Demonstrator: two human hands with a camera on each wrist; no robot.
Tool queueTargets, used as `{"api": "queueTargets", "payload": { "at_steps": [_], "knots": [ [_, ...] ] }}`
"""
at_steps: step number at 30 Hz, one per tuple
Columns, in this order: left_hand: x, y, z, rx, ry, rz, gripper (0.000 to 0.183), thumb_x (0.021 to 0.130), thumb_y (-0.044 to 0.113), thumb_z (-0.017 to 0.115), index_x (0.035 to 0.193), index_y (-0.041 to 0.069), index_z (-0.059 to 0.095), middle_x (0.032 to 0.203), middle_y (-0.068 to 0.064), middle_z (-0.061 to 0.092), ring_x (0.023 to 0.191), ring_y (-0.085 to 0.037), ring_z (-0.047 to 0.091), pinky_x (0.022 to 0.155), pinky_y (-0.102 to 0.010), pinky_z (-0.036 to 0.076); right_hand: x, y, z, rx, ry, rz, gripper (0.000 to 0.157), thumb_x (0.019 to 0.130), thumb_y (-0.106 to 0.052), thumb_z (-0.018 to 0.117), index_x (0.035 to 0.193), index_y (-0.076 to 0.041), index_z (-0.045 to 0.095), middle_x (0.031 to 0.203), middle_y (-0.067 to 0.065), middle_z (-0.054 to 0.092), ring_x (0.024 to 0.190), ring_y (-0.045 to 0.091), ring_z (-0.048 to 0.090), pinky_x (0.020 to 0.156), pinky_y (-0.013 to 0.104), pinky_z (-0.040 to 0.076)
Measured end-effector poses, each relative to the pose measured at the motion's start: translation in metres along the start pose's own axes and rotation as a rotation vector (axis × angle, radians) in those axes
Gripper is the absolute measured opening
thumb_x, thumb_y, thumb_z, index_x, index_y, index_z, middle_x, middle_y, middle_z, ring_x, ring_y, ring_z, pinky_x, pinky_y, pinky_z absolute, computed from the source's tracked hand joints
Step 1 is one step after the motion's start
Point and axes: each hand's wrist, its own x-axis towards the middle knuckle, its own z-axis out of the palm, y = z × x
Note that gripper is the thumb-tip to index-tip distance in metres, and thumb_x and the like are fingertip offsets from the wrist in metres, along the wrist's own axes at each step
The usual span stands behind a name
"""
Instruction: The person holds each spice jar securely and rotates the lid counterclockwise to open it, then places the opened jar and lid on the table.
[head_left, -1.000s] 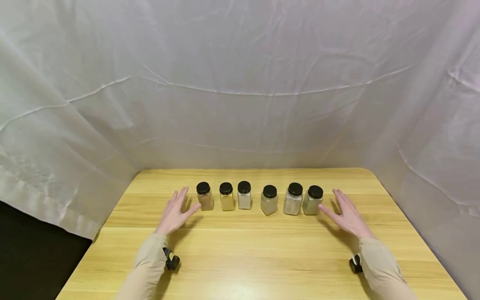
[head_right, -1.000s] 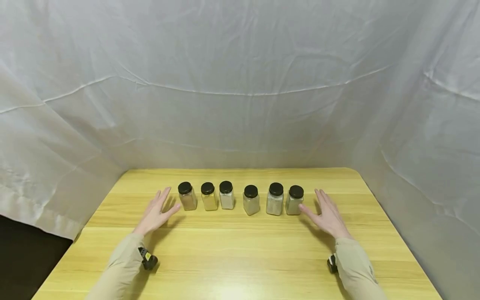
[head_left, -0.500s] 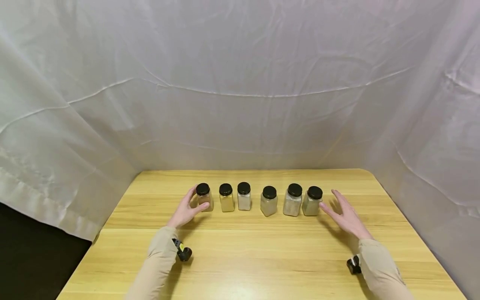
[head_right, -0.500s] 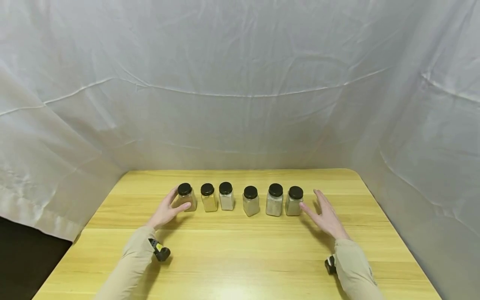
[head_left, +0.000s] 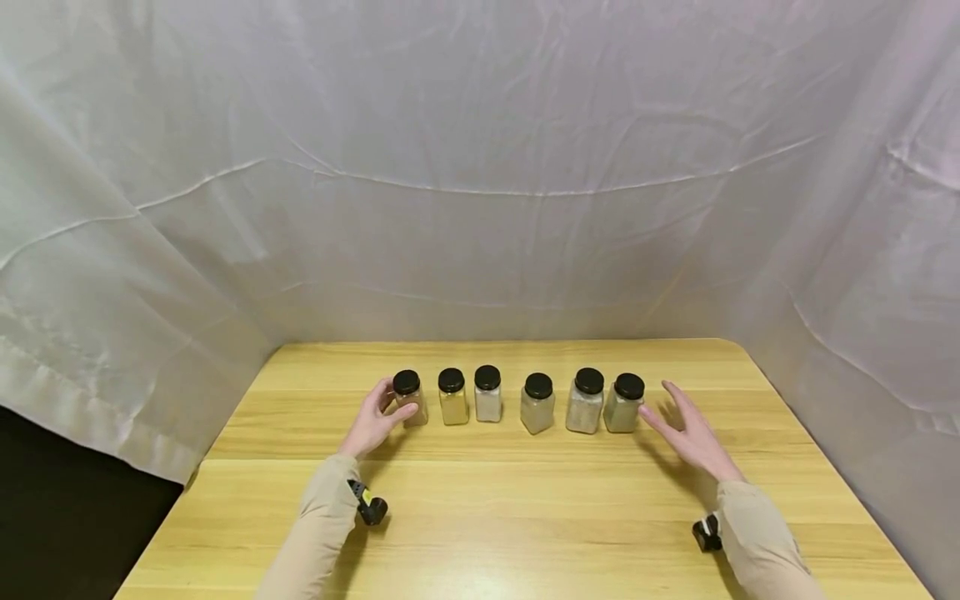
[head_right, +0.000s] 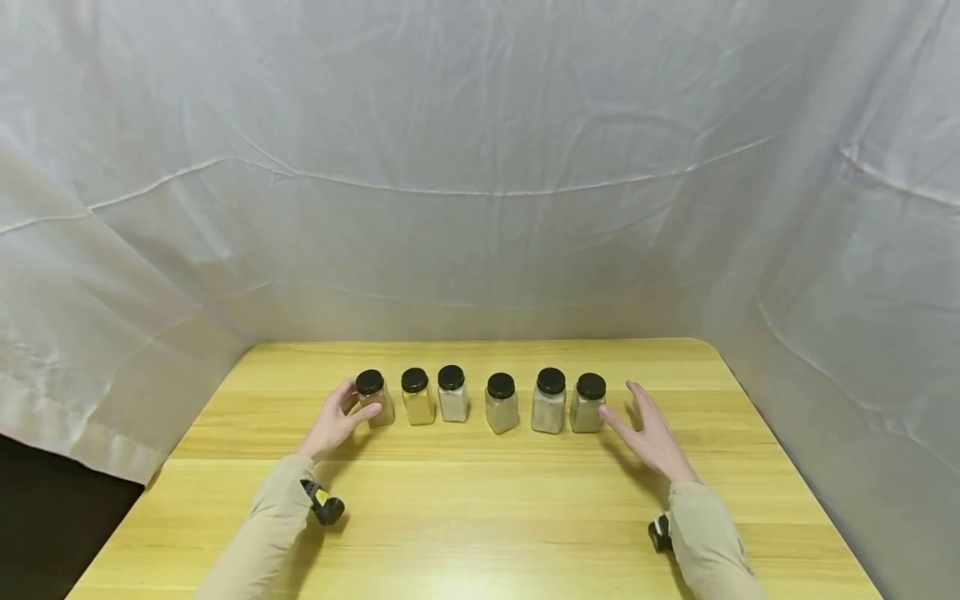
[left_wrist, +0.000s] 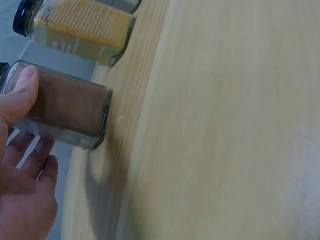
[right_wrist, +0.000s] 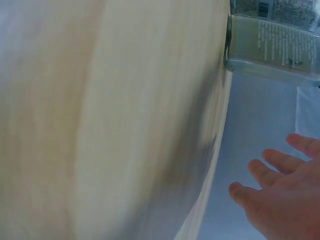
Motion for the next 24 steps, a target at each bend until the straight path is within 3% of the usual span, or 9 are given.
{"api": "queueTargets", "payload": {
  "at_steps": [3, 6, 8, 11, 16, 19, 24],
  "knots": [
    [-0.004, 0.001, 0.001, -0.009, 0.004, -0.015, 0.053, 0.092, 0.004, 0.071, 0.138, -0.004, 0.047, 0.141, -0.026, 0.053, 0.135, -0.040, 0.052, 0.122, -0.044, 0.038, -0.001, -0.001, 0.000, 0.011, 0.008, 0.003, 0.087, 0.102, -0.052, 0.049, 0.162, -0.005, 0.007, 0.163, 0.035, 0.010, 0.146, 0.061, 0.017, 0.113, 0.081, 0.017],
    [-0.009, 0.001, 0.003, -0.020, 0.009, -0.023, 0.052, 0.090, 0.004, 0.073, 0.136, -0.004, 0.050, 0.135, -0.024, 0.058, 0.125, -0.024, 0.061, 0.112, -0.028, 0.048, -0.003, -0.003, 0.001, 0.033, 0.033, 0.002, 0.086, 0.102, -0.052, 0.050, 0.161, -0.005, 0.008, 0.163, 0.034, 0.013, 0.145, 0.059, 0.019, 0.111, 0.081, 0.019],
    [-0.013, 0.001, 0.005, -0.044, 0.010, -0.026, 0.051, 0.088, 0.002, 0.074, 0.134, -0.005, 0.052, 0.132, -0.022, 0.061, 0.117, -0.010, 0.062, 0.107, -0.018, 0.049, -0.006, -0.005, 0.003, 0.064, 0.061, -0.003, 0.086, 0.102, -0.050, 0.052, 0.161, -0.005, 0.010, 0.163, 0.033, 0.016, 0.145, 0.057, 0.023, 0.111, 0.080, 0.023],
    [-0.019, 0.000, 0.008, -0.096, 0.018, -0.039, 0.051, 0.086, -0.001, 0.076, 0.132, -0.005, 0.054, 0.127, -0.017, 0.064, 0.108, 0.003, 0.061, 0.106, -0.013, 0.047, -0.011, -0.009, 0.006, 0.109, 0.117, -0.022, 0.083, 0.101, -0.046, 0.056, 0.160, -0.004, 0.015, 0.160, 0.032, 0.025, 0.141, 0.052, 0.032, 0.110, 0.076, 0.031],
    [-0.028, -0.001, 0.018, -0.168, 0.037, -0.050, 0.053, 0.083, -0.002, 0.078, 0.131, -0.005, 0.055, 0.121, -0.003, 0.067, 0.106, 0.003, 0.062, 0.106, -0.015, 0.049, -0.019, -0.023, 0.013, 0.150, 0.213, -0.067, 0.077, 0.098, -0.037, 0.063, 0.156, -0.003, 0.026, 0.146, 0.030, 0.040, 0.129, 0.044, 0.042, 0.106, 0.065, 0.040],
    [-0.032, -0.001, 0.026, -0.205, 0.047, -0.048, 0.053, 0.082, -0.004, 0.078, 0.129, -0.006, 0.055, 0.117, 0.003, 0.068, 0.106, 0.001, 0.063, 0.103, -0.013, 0.050, -0.024, -0.034, 0.019, 0.166, 0.291, -0.071, 0.072, 0.096, -0.033, 0.068, 0.151, -0.002, 0.036, 0.137, 0.026, 0.046, 0.119, 0.035, 0.045, 0.101, 0.051, 0.043],
    [-0.037, 0.004, 0.040, -0.249, 0.069, -0.038, 0.053, 0.080, -0.006, 0.079, 0.128, -0.008, 0.056, 0.117, -0.002, 0.068, 0.105, -0.001, 0.063, 0.099, -0.012, 0.051, -0.030, -0.054, 0.034, 0.237, 0.436, -0.078, 0.058, 0.090, -0.022, 0.075, 0.139, -0.001, 0.050, 0.121, 0.016, 0.052, 0.099, 0.013, 0.043, 0.090, 0.027, 0.039]
  ]
}}
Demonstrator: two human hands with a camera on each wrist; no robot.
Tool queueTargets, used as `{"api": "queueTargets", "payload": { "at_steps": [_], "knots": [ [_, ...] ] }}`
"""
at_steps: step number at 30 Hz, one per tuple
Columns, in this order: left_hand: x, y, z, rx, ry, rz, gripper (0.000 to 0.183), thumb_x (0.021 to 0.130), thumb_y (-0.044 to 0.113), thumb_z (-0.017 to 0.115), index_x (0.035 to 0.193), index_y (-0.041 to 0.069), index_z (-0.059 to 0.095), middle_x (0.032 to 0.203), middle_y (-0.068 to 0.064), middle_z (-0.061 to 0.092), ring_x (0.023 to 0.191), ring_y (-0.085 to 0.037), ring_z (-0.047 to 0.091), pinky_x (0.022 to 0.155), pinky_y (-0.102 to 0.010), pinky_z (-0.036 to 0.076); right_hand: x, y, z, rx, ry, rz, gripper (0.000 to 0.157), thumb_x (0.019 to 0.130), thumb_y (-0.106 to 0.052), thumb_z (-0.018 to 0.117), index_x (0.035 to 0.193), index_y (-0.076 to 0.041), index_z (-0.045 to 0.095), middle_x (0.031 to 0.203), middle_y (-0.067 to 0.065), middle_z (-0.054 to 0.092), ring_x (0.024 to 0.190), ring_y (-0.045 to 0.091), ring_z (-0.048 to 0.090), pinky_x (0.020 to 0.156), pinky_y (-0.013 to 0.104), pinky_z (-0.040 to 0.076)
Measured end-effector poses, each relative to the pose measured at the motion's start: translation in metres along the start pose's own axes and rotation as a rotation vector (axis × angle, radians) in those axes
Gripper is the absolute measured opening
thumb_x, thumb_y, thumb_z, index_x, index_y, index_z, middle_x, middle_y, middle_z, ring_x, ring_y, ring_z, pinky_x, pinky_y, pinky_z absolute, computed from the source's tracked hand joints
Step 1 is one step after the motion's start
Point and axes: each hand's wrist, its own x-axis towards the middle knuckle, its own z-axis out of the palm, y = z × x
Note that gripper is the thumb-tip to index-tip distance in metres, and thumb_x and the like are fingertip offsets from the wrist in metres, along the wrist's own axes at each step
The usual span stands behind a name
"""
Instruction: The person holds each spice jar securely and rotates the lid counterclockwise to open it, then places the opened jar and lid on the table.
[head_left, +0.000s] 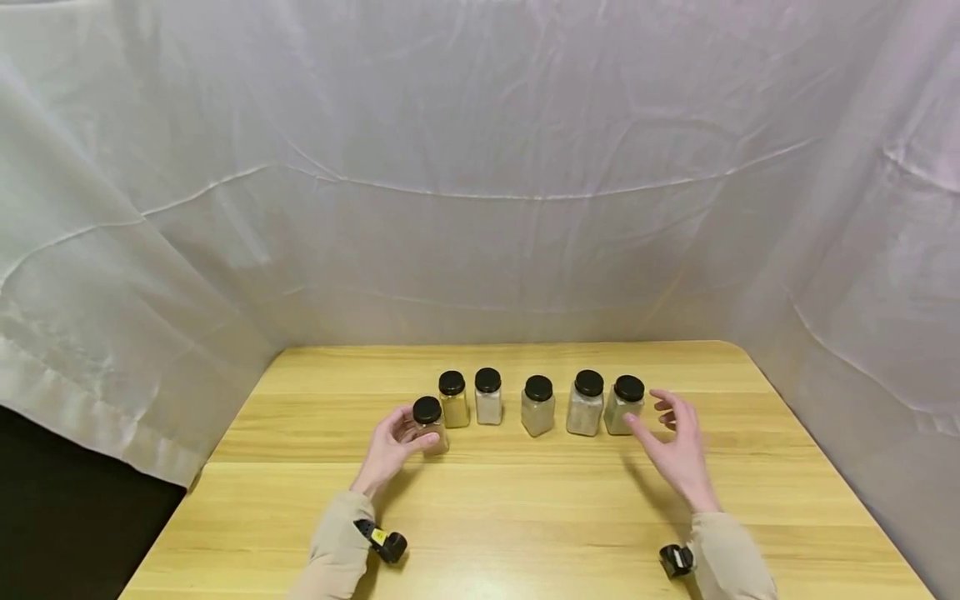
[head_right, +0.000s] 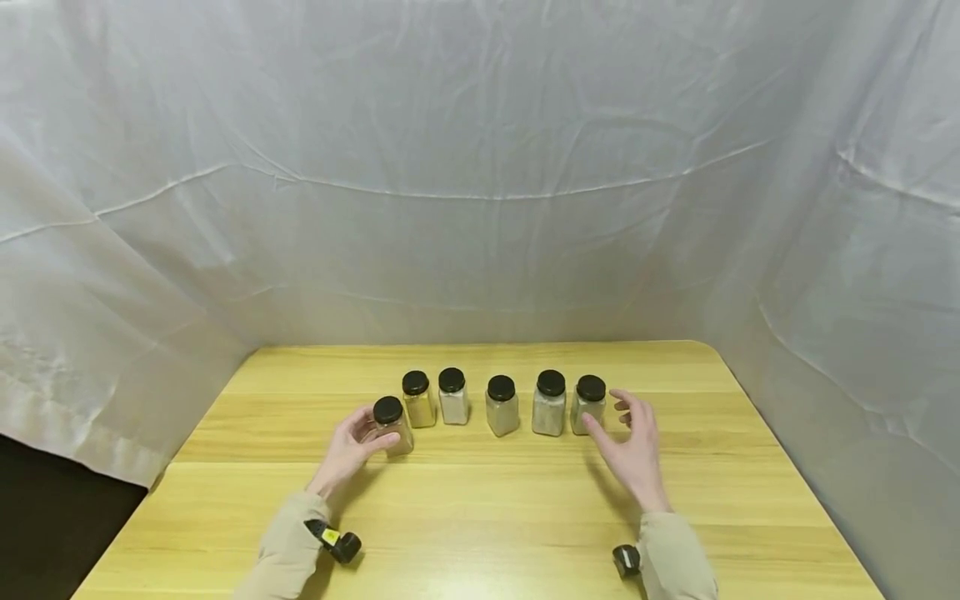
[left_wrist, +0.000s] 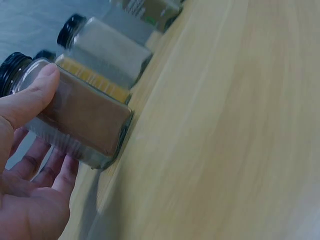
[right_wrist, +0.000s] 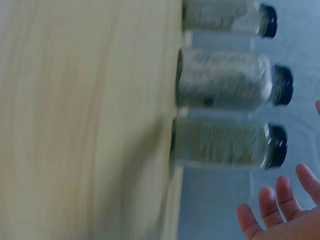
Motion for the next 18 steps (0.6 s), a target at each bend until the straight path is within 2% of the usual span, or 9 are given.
{"api": "queueTargets", "payload": {
  "at_steps": [3, 6, 9, 13, 18],
  "knots": [
    [-0.003, 0.001, 0.010, -0.026, 0.009, -0.006, 0.054, 0.079, -0.008, 0.078, 0.128, -0.008, 0.056, 0.119, -0.007, 0.068, 0.104, -0.001, 0.063, 0.099, -0.012, 0.052, -0.007, -0.008, 0.010, 0.036, 0.031, -0.026, 0.053, 0.088, -0.017, 0.076, 0.133, 0.000, 0.054, 0.116, 0.013, 0.054, 0.094, 0.004, 0.042, 0.086, 0.019, 0.039],
    [-0.005, 0.001, 0.021, -0.054, 0.002, -0.006, 0.054, 0.079, -0.008, 0.078, 0.128, -0.009, 0.056, 0.118, -0.008, 0.068, 0.103, -0.002, 0.064, 0.098, -0.013, 0.052, -0.014, -0.016, 0.022, 0.048, 0.006, -0.055, 0.050, 0.087, -0.015, 0.077, 0.130, -0.001, 0.056, 0.113, 0.012, 0.056, 0.093, 0.001, 0.042, 0.084, 0.015, 0.040],
    [-0.007, 0.000, 0.030, -0.071, -0.013, 0.001, 0.055, 0.080, -0.007, 0.078, 0.129, -0.010, 0.055, 0.116, -0.004, 0.068, 0.102, -0.002, 0.064, 0.098, -0.013, 0.053, -0.020, -0.024, 0.033, 0.052, -0.039, -0.077, 0.051, 0.085, -0.015, 0.079, 0.128, 0.001, 0.057, 0.111, 0.012, 0.058, 0.093, 0.002, 0.044, 0.085, 0.019, 0.044],
    [-0.008, -0.002, 0.042, -0.082, -0.022, 0.013, 0.055, 0.080, -0.007, 0.078, 0.130, -0.009, 0.055, 0.115, -0.003, 0.069, 0.102, -0.003, 0.064, 0.098, -0.014, 0.053, -0.026, -0.035, 0.047, 0.079, -0.096, -0.106, 0.053, 0.084, -0.015, 0.080, 0.129, 0.002, 0.058, 0.112, 0.015, 0.061, 0.094, 0.003, 0.047, 0.088, 0.032, 0.051],
    [-0.009, 0.000, 0.057, -0.093, -0.034, 0.012, 0.055, 0.080, -0.007, 0.078, 0.131, -0.007, 0.056, 0.122, -0.016, 0.067, 0.104, -0.005, 0.064, 0.102, -0.019, 0.053, -0.031, -0.043, 0.063, 0.131, -0.157, -0.170, 0.049, 0.084, -0.014, 0.080, 0.127, -0.001, 0.061, 0.113, 0.012, 0.064, 0.096, 0.004, 0.051, 0.088, 0.032, 0.053]
  ]
}}
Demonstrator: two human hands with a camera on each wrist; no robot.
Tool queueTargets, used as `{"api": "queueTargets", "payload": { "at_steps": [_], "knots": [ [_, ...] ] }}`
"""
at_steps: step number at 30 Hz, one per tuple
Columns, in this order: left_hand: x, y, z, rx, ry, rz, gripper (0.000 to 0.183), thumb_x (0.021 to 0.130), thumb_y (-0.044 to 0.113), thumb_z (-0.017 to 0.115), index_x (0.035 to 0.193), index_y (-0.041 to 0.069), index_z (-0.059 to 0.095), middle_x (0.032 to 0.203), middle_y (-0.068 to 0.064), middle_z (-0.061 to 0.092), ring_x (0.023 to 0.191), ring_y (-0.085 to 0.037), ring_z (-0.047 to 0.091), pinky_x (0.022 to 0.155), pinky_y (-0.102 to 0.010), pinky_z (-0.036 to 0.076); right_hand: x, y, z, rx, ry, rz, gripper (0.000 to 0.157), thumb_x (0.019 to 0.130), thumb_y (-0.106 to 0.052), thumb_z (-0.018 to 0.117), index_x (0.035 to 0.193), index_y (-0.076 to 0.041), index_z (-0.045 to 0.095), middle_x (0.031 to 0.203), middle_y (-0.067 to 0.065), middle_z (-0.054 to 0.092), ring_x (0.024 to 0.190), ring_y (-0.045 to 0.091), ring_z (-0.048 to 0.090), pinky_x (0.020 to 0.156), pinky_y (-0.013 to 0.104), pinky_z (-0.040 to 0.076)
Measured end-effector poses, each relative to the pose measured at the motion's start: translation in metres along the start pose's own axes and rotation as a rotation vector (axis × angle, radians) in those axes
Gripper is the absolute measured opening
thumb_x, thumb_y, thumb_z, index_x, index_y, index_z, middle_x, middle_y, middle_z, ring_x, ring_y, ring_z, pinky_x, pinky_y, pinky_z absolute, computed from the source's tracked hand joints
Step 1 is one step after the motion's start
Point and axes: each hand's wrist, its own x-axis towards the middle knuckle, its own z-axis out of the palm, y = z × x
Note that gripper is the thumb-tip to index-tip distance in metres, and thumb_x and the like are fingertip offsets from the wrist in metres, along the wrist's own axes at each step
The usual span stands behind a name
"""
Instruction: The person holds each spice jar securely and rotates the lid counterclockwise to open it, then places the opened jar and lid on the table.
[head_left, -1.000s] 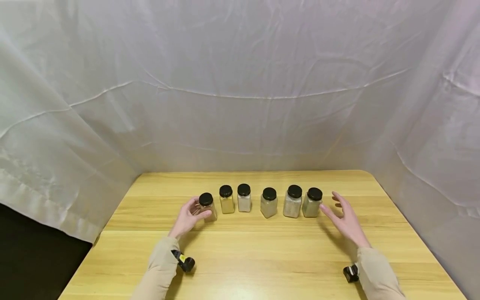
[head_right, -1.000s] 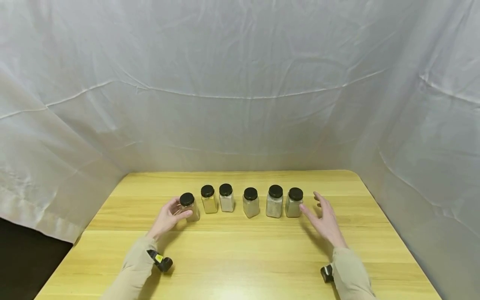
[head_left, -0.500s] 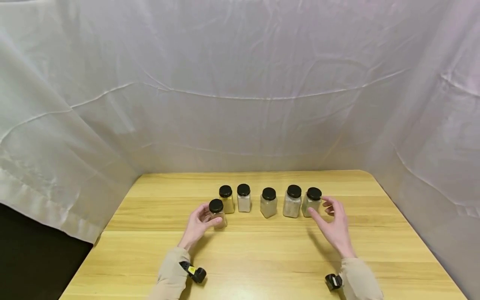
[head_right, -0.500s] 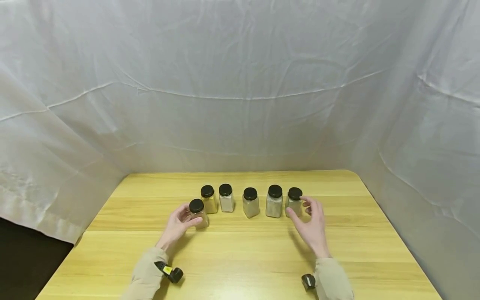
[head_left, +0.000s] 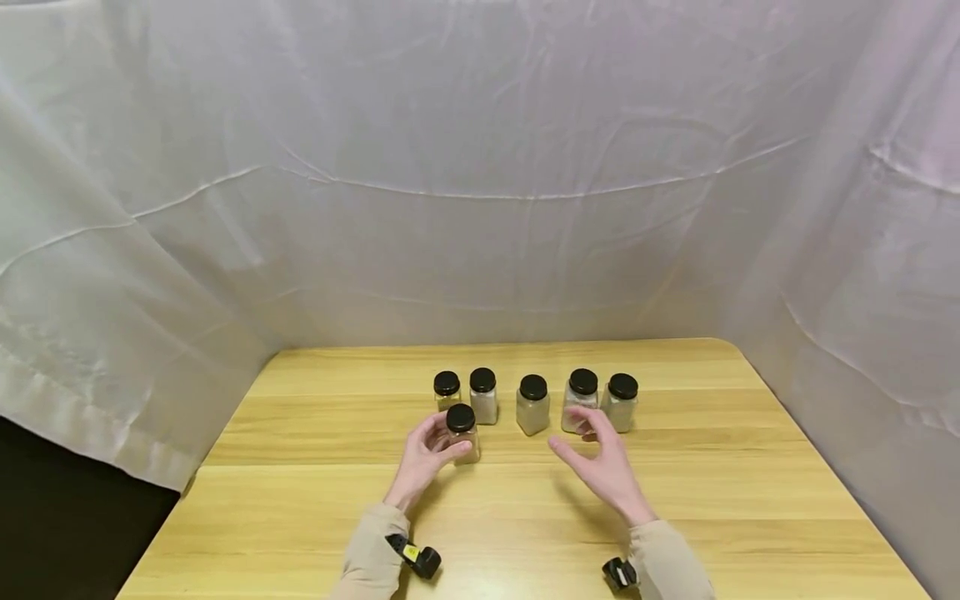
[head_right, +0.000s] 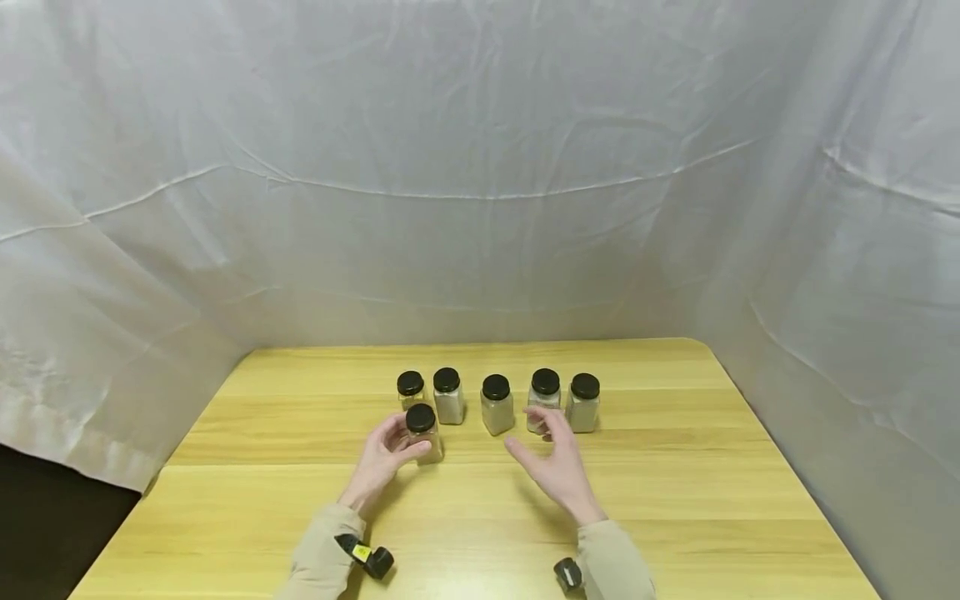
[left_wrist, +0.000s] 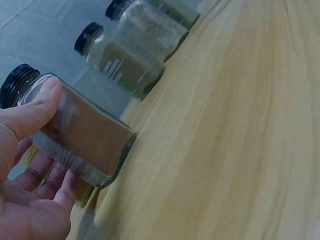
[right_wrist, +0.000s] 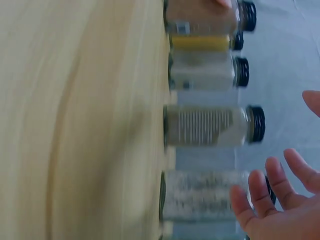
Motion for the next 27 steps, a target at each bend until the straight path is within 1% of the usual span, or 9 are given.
{"api": "queueTargets", "payload": {
  "at_steps": [5, 8, 10, 12, 15, 19, 23, 25, 27],
  "knots": [
    [0.000, 0.000, 0.016, 0.001, -0.033, 0.000, 0.053, 0.081, -0.005, 0.078, 0.130, -0.007, 0.057, 0.123, -0.020, 0.065, 0.107, -0.008, 0.063, 0.107, -0.024, 0.051, 0.002, -0.006, 0.017, 0.042, -0.078, -0.053, 0.046, 0.086, -0.016, 0.079, 0.127, -0.005, 0.063, 0.113, 0.007, 0.065, 0.095, 0.006, 0.054, 0.088, 0.034, 0.055],
    [0.001, -0.001, 0.025, -0.009, -0.052, -0.011, 0.053, 0.081, -0.005, 0.079, 0.130, -0.006, 0.057, 0.123, -0.018, 0.065, 0.107, -0.008, 0.063, 0.108, -0.024, 0.051, 0.004, -0.010, 0.025, 0.066, -0.126, -0.049, 0.046, 0.087, -0.019, 0.078, 0.130, -0.008, 0.063, 0.117, 0.008, 0.065, 0.096, 0.008, 0.054, 0.089, 0.036, 0.056],
    [0.001, -0.001, 0.031, -0.021, -0.070, -0.015, 0.054, 0.081, -0.005, 0.079, 0.131, -0.005, 0.057, 0.123, -0.017, 0.066, 0.106, -0.007, 0.063, 0.107, -0.023, 0.051, 0.005, -0.013, 0.030, 0.082, -0.144, -0.038, 0.047, 0.088, -0.020, 0.078, 0.131, -0.010, 0.063, 0.117, 0.007, 0.065, 0.098, 0.008, 0.055, 0.090, 0.037, 0.057],
    [0.002, -0.002, 0.037, -0.034, -0.087, -0.018, 0.055, 0.081, -0.005, 0.079, 0.131, -0.004, 0.057, 0.123, -0.018, 0.066, 0.106, -0.006, 0.064, 0.106, -0.021, 0.051, 0.007, -0.016, 0.034, 0.097, -0.155, -0.032, 0.048, 0.087, -0.020, 0.079, 0.132, -0.010, 0.062, 0.117, 0.007, 0.065, 0.098, 0.009, 0.055, 0.090, 0.039, 0.057],
    [0.001, -0.001, 0.044, -0.038, -0.122, -0.003, 0.057, 0.082, -0.001, 0.080, 0.134, -0.004, 0.056, 0.126, -0.020, 0.065, 0.108, -0.005, 0.064, 0.107, -0.020, 0.050, 0.008, -0.018, 0.039, 0.120, -0.155, -0.029, 0.049, 0.087, -0.019, 0.079, 0.132, -0.010, 0.063, 0.116, 0.010, 0.065, 0.099, 0.018, 0.058, 0.090, 0.040, 0.057],
    [0.000, -0.003, 0.050, -0.016, -0.165, 0.016, 0.059, 0.084, 0.004, 0.079, 0.136, -0.005, 0.053, 0.132, -0.024, 0.062, 0.113, -0.006, 0.061, 0.111, -0.024, 0.049, 0.008, -0.020, 0.045, 0.138, -0.152, -0.027, 0.050, 0.086, -0.019, 0.080, 0.132, -0.008, 0.063, 0.119, 0.011, 0.065, 0.100, 0.029, 0.060, 0.089, 0.038, 0.056],
    [-0.002, -0.003, 0.054, -0.010, -0.173, 0.008, 0.058, 0.085, 0.004, 0.079, 0.136, -0.004, 0.054, 0.134, -0.023, 0.061, 0.115, -0.009, 0.061, 0.113, -0.027, 0.048, 0.008, -0.021, 0.049, 0.129, -0.115, -0.027, 0.049, 0.085, -0.019, 0.082, 0.130, -0.007, 0.065, 0.120, 0.009, 0.065, 0.099, 0.028, 0.061, 0.088, 0.037, 0.056],
    [-0.003, -0.002, 0.056, -0.009, -0.171, 0.002, 0.058, 0.084, 0.003, 0.079, 0.136, -0.003, 0.054, 0.133, -0.023, 0.061, 0.116, -0.011, 0.061, 0.113, -0.027, 0.048, 0.009, -0.021, 0.051, 0.115, -0.090, -0.025, 0.049, 0.084, -0.019, 0.083, 0.128, -0.008, 0.066, 0.119, 0.008, 0.066, 0.096, 0.025, 0.062, 0.087, 0.036, 0.056],
    [-0.003, -0.002, 0.058, -0.006, -0.172, 0.011, 0.057, 0.084, 0.003, 0.079, 0.135, -0.003, 0.054, 0.133, -0.023, 0.061, 0.117, -0.013, 0.062, 0.113, -0.026, 0.048, 0.009, -0.022, 0.053, 0.098, -0.068, -0.022, 0.048, 0.082, -0.019, 0.084, 0.127, -0.008, 0.067, 0.118, 0.008, 0.066, 0.094, 0.021, 0.062, 0.087, 0.035, 0.055]
  ]
}}
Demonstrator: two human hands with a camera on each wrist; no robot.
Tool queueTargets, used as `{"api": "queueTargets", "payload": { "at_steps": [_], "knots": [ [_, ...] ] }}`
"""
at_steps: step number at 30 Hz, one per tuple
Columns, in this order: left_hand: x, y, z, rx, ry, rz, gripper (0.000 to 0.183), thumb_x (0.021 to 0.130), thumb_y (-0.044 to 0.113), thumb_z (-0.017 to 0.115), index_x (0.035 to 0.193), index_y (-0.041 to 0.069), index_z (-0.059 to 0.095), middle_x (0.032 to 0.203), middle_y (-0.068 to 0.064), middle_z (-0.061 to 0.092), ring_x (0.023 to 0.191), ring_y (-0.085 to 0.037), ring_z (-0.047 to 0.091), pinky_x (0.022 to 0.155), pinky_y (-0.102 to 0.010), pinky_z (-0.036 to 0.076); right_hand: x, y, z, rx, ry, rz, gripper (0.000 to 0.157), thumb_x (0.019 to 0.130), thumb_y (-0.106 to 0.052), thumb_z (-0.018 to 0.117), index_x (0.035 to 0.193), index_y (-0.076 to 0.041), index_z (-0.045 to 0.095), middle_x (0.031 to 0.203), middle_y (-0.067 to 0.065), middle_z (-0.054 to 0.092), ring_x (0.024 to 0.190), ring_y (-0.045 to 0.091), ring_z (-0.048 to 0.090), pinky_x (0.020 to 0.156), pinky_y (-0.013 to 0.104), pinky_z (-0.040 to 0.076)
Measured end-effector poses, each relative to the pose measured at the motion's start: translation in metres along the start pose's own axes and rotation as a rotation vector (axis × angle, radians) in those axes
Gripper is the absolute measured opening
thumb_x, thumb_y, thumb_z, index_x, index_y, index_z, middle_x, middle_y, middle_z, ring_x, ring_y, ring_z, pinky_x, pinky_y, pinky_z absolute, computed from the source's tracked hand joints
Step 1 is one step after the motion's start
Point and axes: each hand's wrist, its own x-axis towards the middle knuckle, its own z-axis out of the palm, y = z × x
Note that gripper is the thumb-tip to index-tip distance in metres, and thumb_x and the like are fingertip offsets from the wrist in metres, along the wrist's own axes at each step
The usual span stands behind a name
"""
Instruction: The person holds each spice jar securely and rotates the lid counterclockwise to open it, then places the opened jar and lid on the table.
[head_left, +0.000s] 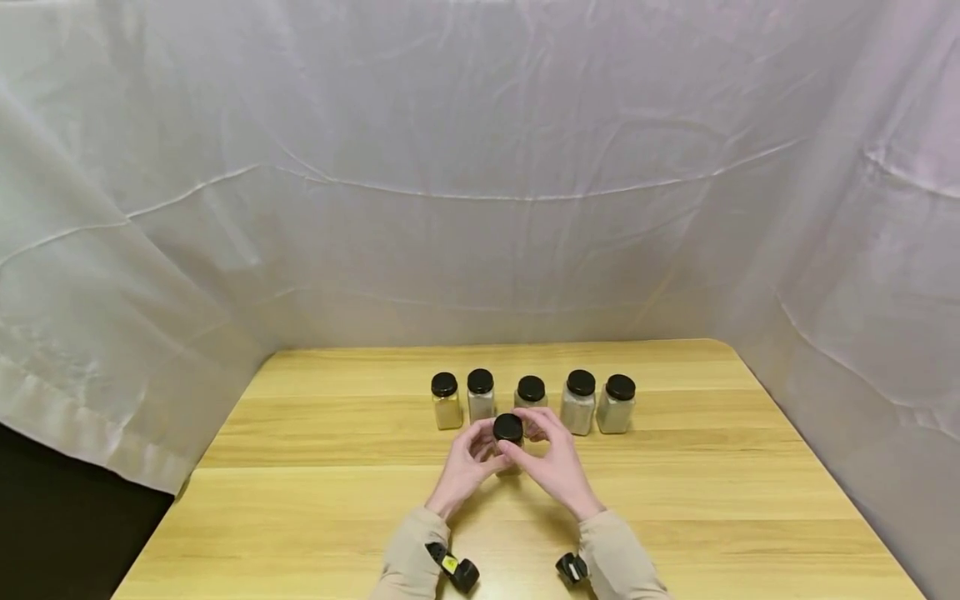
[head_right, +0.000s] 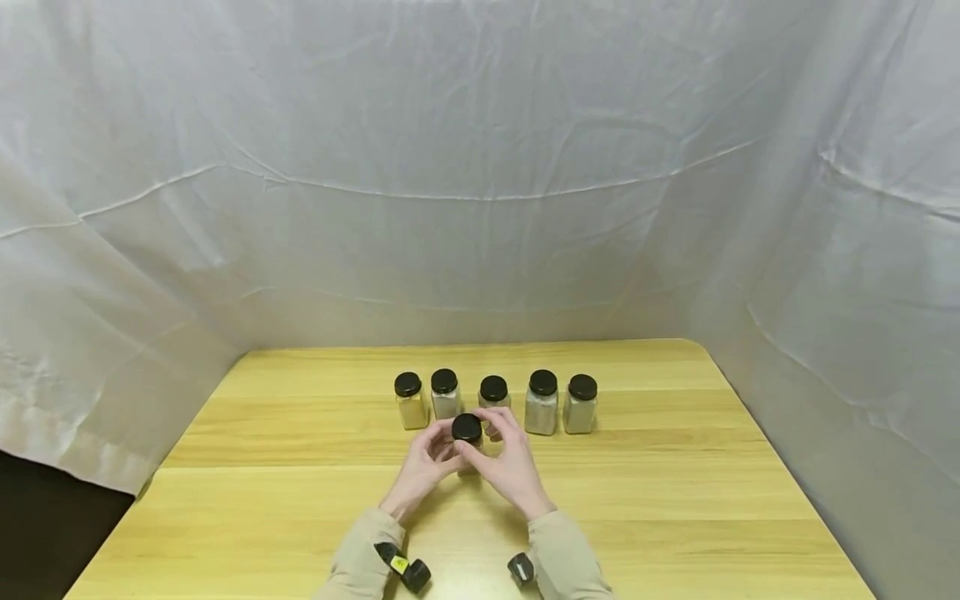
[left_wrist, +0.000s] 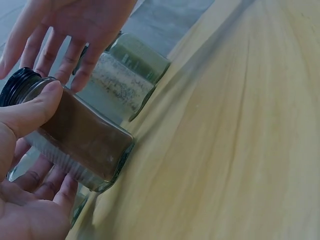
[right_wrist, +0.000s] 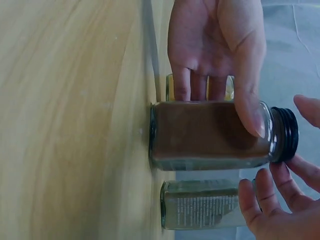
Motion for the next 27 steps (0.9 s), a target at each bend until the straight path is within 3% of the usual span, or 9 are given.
{"api": "queueTargets", "payload": {
  "at_steps": [8, 12, 18, 23, 27],
  "knots": [
    [0.0004, -0.0012, 0.0073, 0.015, 0.006, 0.022, 0.054, 0.084, 0.000, 0.077, 0.132, -0.005, 0.054, 0.135, -0.026, 0.060, 0.121, -0.010, 0.061, 0.117, -0.031, 0.044, 0.0007, -0.0024, 0.0081, -0.065, 0.055, 0.035, 0.050, 0.077, -0.020, 0.088, 0.122, -0.008, 0.069, 0.115, 0.006, 0.066, 0.093, 0.015, 0.060, 0.087, 0.031, 0.053],
    [0.0022, -0.0023, 0.0093, 0.036, 0.016, 0.031, 0.051, 0.085, 0.002, 0.078, 0.131, -0.002, 0.055, 0.134, -0.023, 0.061, 0.120, -0.009, 0.061, 0.117, -0.034, 0.044, 0.0019, -0.0044, 0.0099, -0.090, 0.091, 0.027, 0.049, 0.076, -0.021, 0.089, 0.119, -0.007, 0.071, 0.111, 0.006, 0.067, 0.095, 0.022, 0.061, 0.088, 0.041, 0.052],
    [0.0035, -0.0053, 0.0093, 0.082, 0.020, 0.061, 0.047, 0.086, 0.003, 0.078, 0.128, -0.001, 0.057, 0.129, -0.021, 0.063, 0.113, -0.003, 0.061, 0.111, -0.026, 0.049, 0.0036, -0.0056, 0.0111, -0.125, 0.122, -0.002, 0.045, 0.074, -0.018, 0.089, 0.114, -0.004, 0.074, 0.096, 0.004, 0.063, 0.091, 0.023, 0.065, 0.088, 0.050, 0.051],
    [0.0039, -0.0046, 0.0087, 0.083, 0.023, 0.061, 0.046, 0.085, 0.003, 0.079, 0.126, -0.001, 0.059, 0.125, -0.022, 0.065, 0.108, -0.001, 0.062, 0.107, -0.021, 0.049, 0.0042, -0.0060, 0.0111, -0.136, 0.118, -0.030, 0.043, 0.074, -0.016, 0.089, 0.113, -0.002, 0.074, 0.089, 0.003, 0.060, 0.088, 0.021, 0.065, 0.085, 0.045, 0.052],
    [0.0046, -0.0044, 0.0084, 0.097, 0.020, 0.068, 0.047, 0.085, 0.003, 0.079, 0.126, -0.002, 0.059, 0.125, -0.022, 0.065, 0.108, -0.002, 0.062, 0.107, -0.022, 0.050, 0.0049, -0.0043, 0.0105, -0.145, 0.115, -0.050, 0.043, 0.074, -0.015, 0.089, 0.112, -0.001, 0.074, 0.088, 0.003, 0.059, 0.087, 0.019, 0.064, 0.082, 0.032, 0.050]
  ]
}}
